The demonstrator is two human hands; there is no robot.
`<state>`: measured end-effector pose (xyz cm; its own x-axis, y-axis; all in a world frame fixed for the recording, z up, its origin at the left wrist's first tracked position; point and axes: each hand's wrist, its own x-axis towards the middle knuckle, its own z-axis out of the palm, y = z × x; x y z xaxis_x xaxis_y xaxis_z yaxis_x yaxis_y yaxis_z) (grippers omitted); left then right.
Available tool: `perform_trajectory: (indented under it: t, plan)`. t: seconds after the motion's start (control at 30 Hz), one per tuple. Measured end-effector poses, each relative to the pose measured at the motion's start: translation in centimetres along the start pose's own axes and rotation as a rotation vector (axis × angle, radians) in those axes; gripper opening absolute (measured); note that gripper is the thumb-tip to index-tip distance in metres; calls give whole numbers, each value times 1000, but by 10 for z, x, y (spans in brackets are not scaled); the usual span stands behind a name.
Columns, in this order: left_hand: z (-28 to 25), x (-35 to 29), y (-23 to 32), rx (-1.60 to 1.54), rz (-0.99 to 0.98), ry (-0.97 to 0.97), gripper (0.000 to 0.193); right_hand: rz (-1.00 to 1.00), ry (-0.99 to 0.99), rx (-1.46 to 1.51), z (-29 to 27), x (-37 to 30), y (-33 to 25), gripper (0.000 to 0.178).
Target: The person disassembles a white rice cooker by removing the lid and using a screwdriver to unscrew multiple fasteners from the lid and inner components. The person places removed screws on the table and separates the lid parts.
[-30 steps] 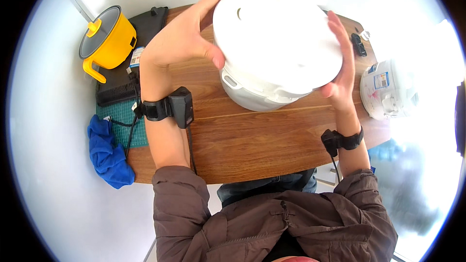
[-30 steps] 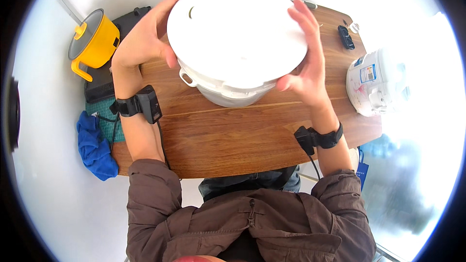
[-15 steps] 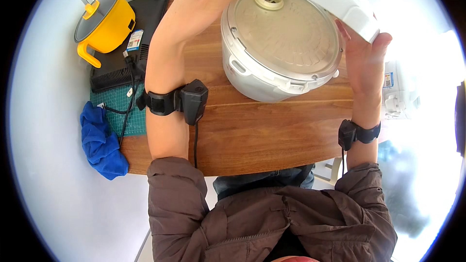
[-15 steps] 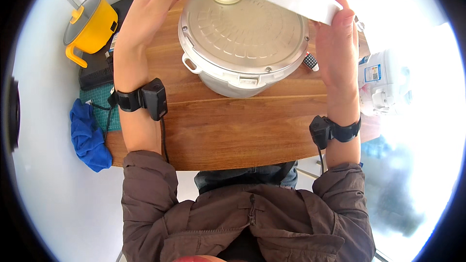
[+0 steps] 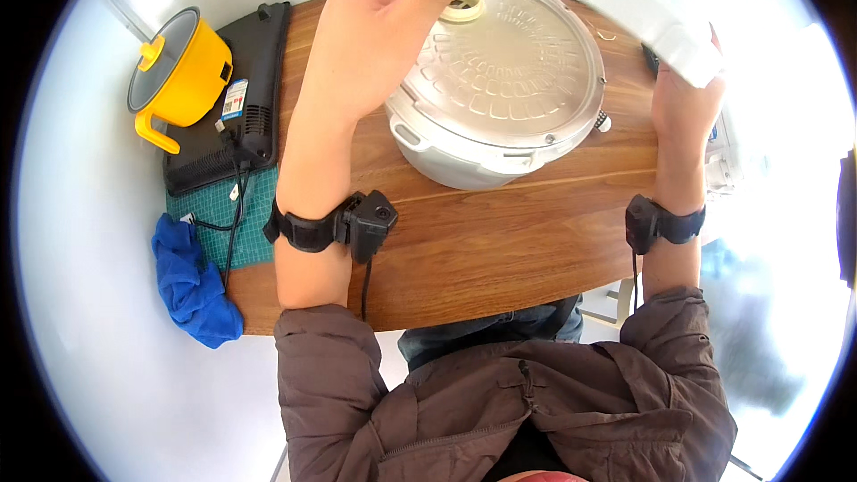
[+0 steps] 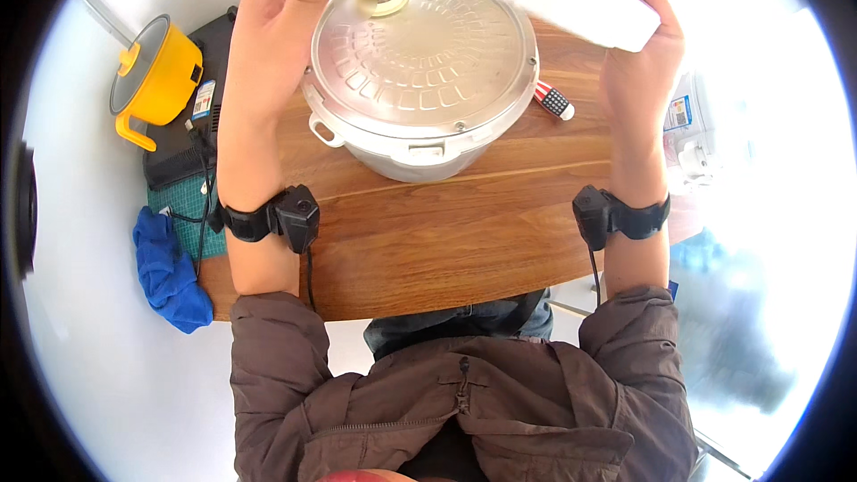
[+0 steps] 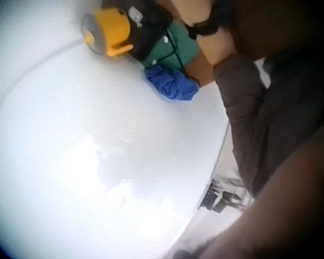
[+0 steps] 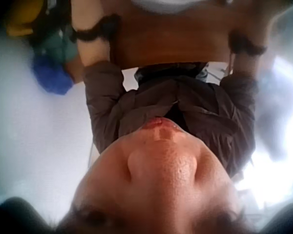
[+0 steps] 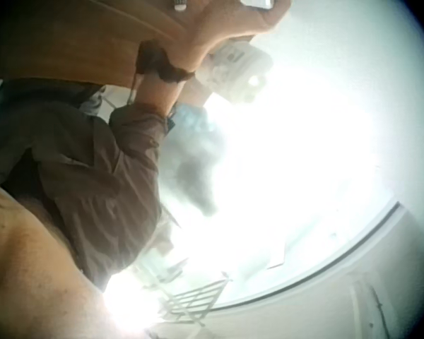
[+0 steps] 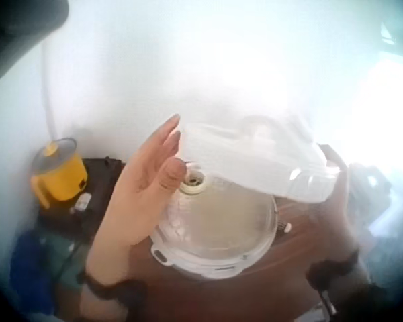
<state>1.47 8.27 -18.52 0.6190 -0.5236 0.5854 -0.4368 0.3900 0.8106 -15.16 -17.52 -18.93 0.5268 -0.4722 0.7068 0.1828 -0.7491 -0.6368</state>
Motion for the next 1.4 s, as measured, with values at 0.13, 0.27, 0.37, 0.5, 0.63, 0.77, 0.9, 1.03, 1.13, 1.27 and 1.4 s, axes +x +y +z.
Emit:
perform_trajectory:
  t: [0.13,0.27,0.37,0.5,0.63,0.77,0.9,1.03,1.13,1.27,1.4]
  plan:
    - [-15,-2,-2,345,-100,32,85,238,301,88,-7,-6,32,26]
    - [-29,5,-19,589,-203,-90,69,340,236,-361,-25,-25,81,40]
    - [-30,5,-24,414,-264,-162,70,62,136,-483,-27,-43,119,47]
    - [-25,4,-16,351,-294,-202,63,72,24,-508,-22,-63,151,47]
    - [-21,4,-11,357,-316,-217,55,30,6,-503,-16,-67,165,49]
    - [-19,6,-15,275,-346,-225,51,52,-216,-424,-19,-64,178,59]
    - [-20,6,-17,208,-410,-254,53,147,-455,-287,-27,-63,190,70]
    - [-21,5,-21,140,-415,-244,56,92,-465,-363,-28,-64,180,63]
    - [-22,3,-24,120,-400,-212,54,55,-395,-391,-26,-67,149,47]
    - [-24,2,-27,104,-396,-216,54,198,-572,-329,-28,-80,102,37]
    - [-25,2,-28,108,-393,-214,55,78,-625,-423,-23,-85,86,39]
